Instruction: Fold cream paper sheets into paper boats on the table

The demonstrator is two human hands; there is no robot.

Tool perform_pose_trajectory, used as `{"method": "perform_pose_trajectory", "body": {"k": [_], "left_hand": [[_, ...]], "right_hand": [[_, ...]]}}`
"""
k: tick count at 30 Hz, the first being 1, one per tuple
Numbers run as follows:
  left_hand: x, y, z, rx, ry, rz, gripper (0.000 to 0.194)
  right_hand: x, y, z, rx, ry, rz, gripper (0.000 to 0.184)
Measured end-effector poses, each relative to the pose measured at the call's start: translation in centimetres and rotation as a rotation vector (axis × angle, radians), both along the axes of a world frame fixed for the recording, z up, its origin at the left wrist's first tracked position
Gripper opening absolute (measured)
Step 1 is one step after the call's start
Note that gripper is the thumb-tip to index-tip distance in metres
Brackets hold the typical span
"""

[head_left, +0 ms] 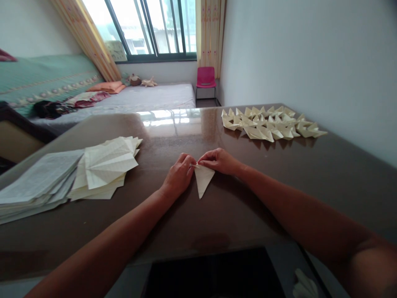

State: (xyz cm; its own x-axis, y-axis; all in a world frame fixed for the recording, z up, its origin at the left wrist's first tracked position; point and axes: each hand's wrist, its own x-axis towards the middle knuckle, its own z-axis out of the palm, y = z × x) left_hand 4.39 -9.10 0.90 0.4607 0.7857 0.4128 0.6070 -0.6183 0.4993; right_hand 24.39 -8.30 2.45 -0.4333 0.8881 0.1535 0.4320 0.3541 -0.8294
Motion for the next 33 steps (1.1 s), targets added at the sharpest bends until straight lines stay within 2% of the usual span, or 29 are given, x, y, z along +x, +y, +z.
{"method": "perform_pose_trajectory", "body": {"k": [6, 13, 17, 20, 23, 26, 30, 33], "left_hand": [[0.4, -0.4, 0.0, 0.031, 0.036, 0.002, 0.01], [0.2, -0.7, 0.2, 0.059, 0.047, -0.026, 0.009], [0.1, -0.5, 0.2, 0.033, -0.037, -0.057, 0.009], [0.2, -0.2, 0.1, -0.032, -0.14, -0.087, 0.009], [0.3, 0.0, -0.2, -0.14, -0.216, -0.059, 0.015], [0.3, 0.2, -0.3, -0.231, -0.221, -0.007, 0.025], [0.3, 0.6, -0.3, -0.311, -0.251, 0.009, 0.027], [0.3, 0.8, -0.2, -0.401, -0.35, 0.003, 0.029]], "right_hand": [[-0.6, 0.0, 0.1, -0.028, -0.034, -0.119, 0.026], [-1.0, -0.4, 0.9, -0.018, -0.2, -0.063, 0.02], [-1.1, -0.4, 0.8, 0.036, -0.229, -0.128, 0.017], [-1.3, -0.3, 0.7, 0.088, -0.217, -0.161, 0.015], [-1.2, -0.1, 0.6, 0.088, -0.193, -0.141, 0.012], [-0.9, 0.0, 0.5, 0.078, -0.187, -0.092, 0.013], [-0.5, 0.1, 0.3, 0.079, -0.182, 0.019, 0.017], [-0.4, 0.0, 0.2, 0.067, -0.155, -0.003, 0.016]]}}
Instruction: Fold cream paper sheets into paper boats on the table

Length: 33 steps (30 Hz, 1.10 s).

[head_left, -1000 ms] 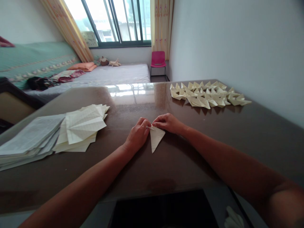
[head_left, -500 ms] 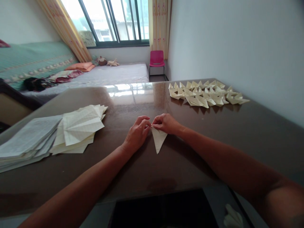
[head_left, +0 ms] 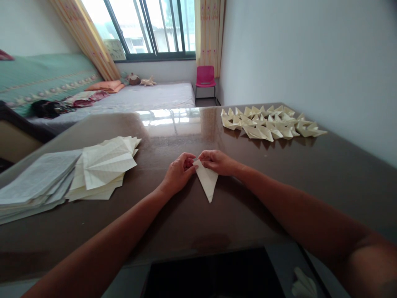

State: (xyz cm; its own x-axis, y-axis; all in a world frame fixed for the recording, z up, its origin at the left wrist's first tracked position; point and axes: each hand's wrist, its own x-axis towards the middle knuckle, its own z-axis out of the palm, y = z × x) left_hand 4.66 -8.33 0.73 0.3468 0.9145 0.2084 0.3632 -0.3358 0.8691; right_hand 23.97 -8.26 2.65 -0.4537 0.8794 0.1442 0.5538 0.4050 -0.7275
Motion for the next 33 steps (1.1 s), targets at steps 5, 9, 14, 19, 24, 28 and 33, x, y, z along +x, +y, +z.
{"method": "perform_pose_trajectory", "body": {"k": [5, 9, 14, 19, 24, 28, 33], "left_hand": [[-0.1, 0.2, 0.3, -0.201, -0.17, -0.025, 0.037], [-0.2, 0.3, 0.3, -0.265, -0.238, -0.02, 0.041], [-0.3, 0.3, 0.3, -0.244, -0.252, 0.032, 0.04], [-0.4, 0.2, 0.3, -0.159, -0.228, 0.066, 0.038], [-0.3, 0.1, 0.3, -0.017, -0.168, 0.096, 0.032], [-0.3, -0.1, 0.5, -0.002, -0.114, 0.04, 0.029], [-0.3, -0.4, 0.8, -0.038, 0.083, 0.036, 0.029]], "right_hand": [[0.0, -0.4, 0.4, 0.04, 0.089, -0.13, 0.018], [-0.1, -0.9, 0.8, 0.283, -0.061, -0.073, 0.014], [-0.7, -1.2, 0.3, 0.181, -0.212, -0.067, 0.024], [-1.0, -1.0, 0.1, 0.075, -0.136, -0.072, 0.023], [-1.0, -0.9, 0.5, 0.01, -0.074, -0.035, 0.021], [-1.1, -1.0, 0.9, 0.079, -0.105, -0.031, 0.02], [-1.2, -0.9, 1.0, 0.091, -0.096, -0.068, 0.02]]}}
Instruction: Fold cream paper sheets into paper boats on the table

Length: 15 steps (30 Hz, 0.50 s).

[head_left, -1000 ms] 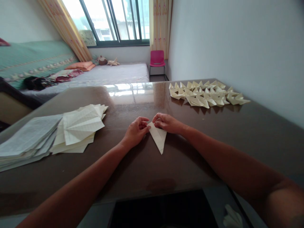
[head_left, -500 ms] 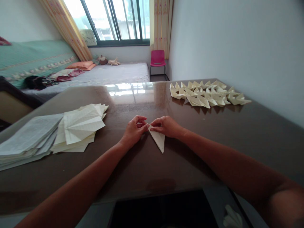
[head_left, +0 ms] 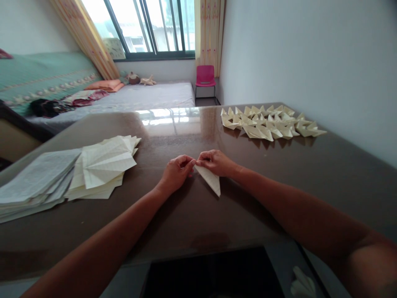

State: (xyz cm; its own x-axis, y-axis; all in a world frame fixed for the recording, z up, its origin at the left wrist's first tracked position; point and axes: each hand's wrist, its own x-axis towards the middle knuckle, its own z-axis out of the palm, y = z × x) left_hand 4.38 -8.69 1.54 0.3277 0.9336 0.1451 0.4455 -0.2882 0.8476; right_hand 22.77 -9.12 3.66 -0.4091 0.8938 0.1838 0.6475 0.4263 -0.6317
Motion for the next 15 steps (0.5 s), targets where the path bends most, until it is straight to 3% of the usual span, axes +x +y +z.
{"method": "perform_pose_trajectory", "body": {"k": [9, 12, 15], "left_hand": [[0.02, -0.29, 0.56, 0.074, 0.139, -0.009, 0.023], [-0.08, -0.17, 0.45, -0.055, -0.019, -0.057, 0.027], [0.01, -0.22, 0.36, -0.245, -0.244, -0.175, 0.031]], "right_hand": [[0.19, 0.46, -0.51, -0.023, -0.029, 0.155, 0.03], [0.4, 0.58, -0.77, -0.081, 0.063, 0.159, 0.031], [0.5, 0.57, -1.0, -0.148, 0.252, 0.065, 0.026]]}}
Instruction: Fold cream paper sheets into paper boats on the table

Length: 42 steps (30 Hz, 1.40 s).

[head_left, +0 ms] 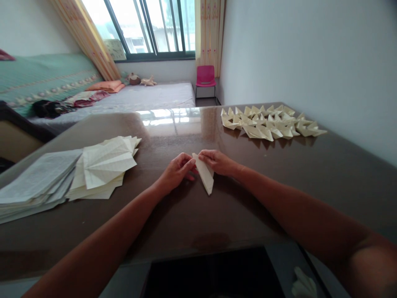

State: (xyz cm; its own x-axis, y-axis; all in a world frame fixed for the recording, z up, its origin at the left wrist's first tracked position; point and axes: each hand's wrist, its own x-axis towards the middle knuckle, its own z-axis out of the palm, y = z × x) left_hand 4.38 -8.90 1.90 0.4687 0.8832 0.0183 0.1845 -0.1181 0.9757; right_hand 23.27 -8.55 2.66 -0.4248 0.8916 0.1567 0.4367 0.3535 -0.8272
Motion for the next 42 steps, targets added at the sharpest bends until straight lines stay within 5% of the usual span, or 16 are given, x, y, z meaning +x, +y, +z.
{"method": "perform_pose_trajectory", "body": {"k": [5, 12, 18, 24, 31, 42], "left_hand": [[0.2, -0.5, 0.2, -0.144, -0.089, -0.127, 0.036], [0.3, -0.7, 0.2, -0.095, -0.079, -0.14, 0.033], [0.8, -0.6, -0.5, 0.064, 0.024, -0.032, 0.03], [0.3, -0.3, -0.6, 0.203, 0.081, 0.184, 0.035], [0.5, -1.1, 0.3, 0.459, 0.249, 0.278, 0.032], [0.4, -0.1, -0.7, 0.377, 0.204, 0.174, 0.031]], "right_hand": [[-0.4, -0.4, 0.1, -0.166, 0.297, -0.058, 0.021], [-0.9, -0.5, -0.4, -0.233, 0.447, -0.021, 0.024], [-1.2, -0.2, -0.7, -0.006, 0.295, 0.043, 0.025], [-1.4, -1.4, 0.9, 0.341, 0.071, -0.179, 0.028], [-1.8, -2.2, 0.3, 0.307, -0.102, -0.23, 0.026], [-1.2, -1.0, -0.3, 0.324, -0.037, -0.15, 0.025]]}}
